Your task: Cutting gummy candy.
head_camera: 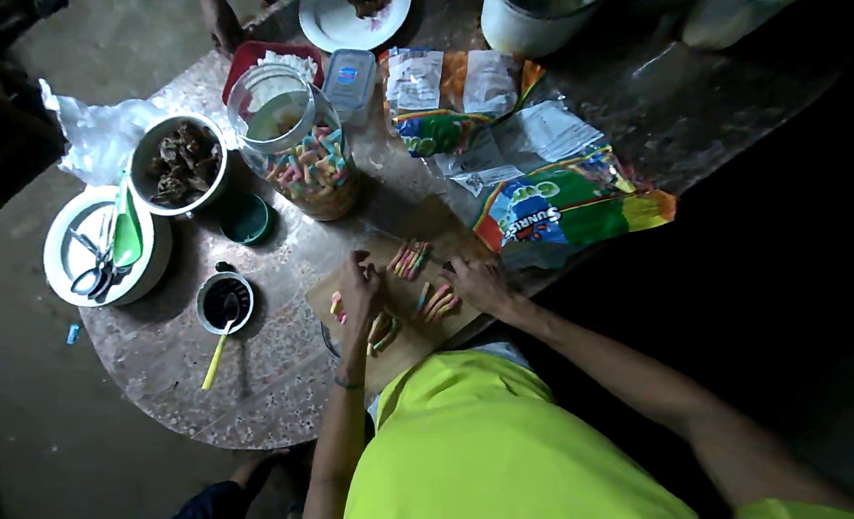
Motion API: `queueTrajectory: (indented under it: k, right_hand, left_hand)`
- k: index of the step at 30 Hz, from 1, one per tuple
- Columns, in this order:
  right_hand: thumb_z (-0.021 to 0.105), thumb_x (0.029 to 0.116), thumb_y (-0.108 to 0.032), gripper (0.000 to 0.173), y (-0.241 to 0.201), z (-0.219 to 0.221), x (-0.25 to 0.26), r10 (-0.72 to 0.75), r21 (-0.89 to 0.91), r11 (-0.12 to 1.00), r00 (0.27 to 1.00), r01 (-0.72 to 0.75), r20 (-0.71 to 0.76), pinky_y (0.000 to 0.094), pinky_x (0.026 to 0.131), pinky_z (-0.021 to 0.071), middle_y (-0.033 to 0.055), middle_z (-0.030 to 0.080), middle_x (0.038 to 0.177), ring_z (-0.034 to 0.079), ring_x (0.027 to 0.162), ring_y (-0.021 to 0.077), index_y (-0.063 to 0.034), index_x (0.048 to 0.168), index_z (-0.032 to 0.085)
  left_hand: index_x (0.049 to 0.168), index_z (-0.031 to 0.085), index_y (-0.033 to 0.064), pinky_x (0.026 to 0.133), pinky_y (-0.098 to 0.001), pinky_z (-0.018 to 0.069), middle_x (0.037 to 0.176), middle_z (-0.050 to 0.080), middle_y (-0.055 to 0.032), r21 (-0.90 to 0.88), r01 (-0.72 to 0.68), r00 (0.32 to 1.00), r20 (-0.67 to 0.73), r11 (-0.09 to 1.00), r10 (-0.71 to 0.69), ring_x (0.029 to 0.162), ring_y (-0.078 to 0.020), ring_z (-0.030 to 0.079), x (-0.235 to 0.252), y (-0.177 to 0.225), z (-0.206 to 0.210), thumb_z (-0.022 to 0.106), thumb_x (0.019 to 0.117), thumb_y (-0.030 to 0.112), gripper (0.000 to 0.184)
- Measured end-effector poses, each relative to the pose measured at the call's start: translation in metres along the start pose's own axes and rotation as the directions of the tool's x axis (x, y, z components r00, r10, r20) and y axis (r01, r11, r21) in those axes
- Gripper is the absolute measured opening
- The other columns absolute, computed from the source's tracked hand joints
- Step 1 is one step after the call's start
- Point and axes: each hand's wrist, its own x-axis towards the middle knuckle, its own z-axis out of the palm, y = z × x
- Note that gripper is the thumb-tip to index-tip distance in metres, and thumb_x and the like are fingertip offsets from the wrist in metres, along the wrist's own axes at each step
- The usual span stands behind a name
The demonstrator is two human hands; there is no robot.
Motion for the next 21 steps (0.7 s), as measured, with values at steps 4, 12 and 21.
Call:
queueTrajectory:
  k: [4,12,21]
  right_hand:
    - [0.042,0.1109,-0.042,0.053,-0.004,-0.006,0.001,-0.011,-0.038,0.999,0.998,0.013,0.060,0.0622,0.082,0.0532,0.0279,0.070,0.096,0.069,0.095,0.0489,0.0015,0.140,0.053]
    - [0.037,0.1116,-0.044,0.056,-0.011,-0.008,0.001,0.036,-0.046,0.999,0.989,-0.029,0.143,0.0628,0.085,0.0519,0.0297,0.069,0.100,0.068,0.100,0.0499,0.0022,0.139,0.052]
    - [0.038,0.1124,-0.039,0.051,-0.016,-0.009,0.005,0.063,-0.073,0.996,0.980,-0.050,0.190,0.0631,0.088,0.0512,0.0301,0.069,0.103,0.067,0.105,0.0504,0.0027,0.141,0.050]
  left_hand:
    - [0.130,0.059,-0.0030,0.089,-0.0535,0.0547,0.124,0.066,-0.0235,0.006,-0.007,1.000,-0.030,1.000,0.007,0.102,-0.0364,0.068,0.014,-0.002,-0.021,0.051,0.1053,0.008,0.028]
    - [0.124,0.063,-0.0002,0.085,-0.0528,0.0558,0.117,0.068,-0.0212,-0.005,-0.089,0.996,-0.022,0.996,0.088,0.098,-0.0347,0.069,0.022,0.005,-0.025,0.054,0.1050,0.011,0.024]
    - [0.140,0.055,0.0012,0.105,-0.0547,0.0481,0.137,0.059,-0.0245,0.169,-0.215,0.976,0.078,0.962,0.205,0.124,-0.0413,0.060,0.047,0.045,-0.029,0.054,0.1045,0.010,0.037]
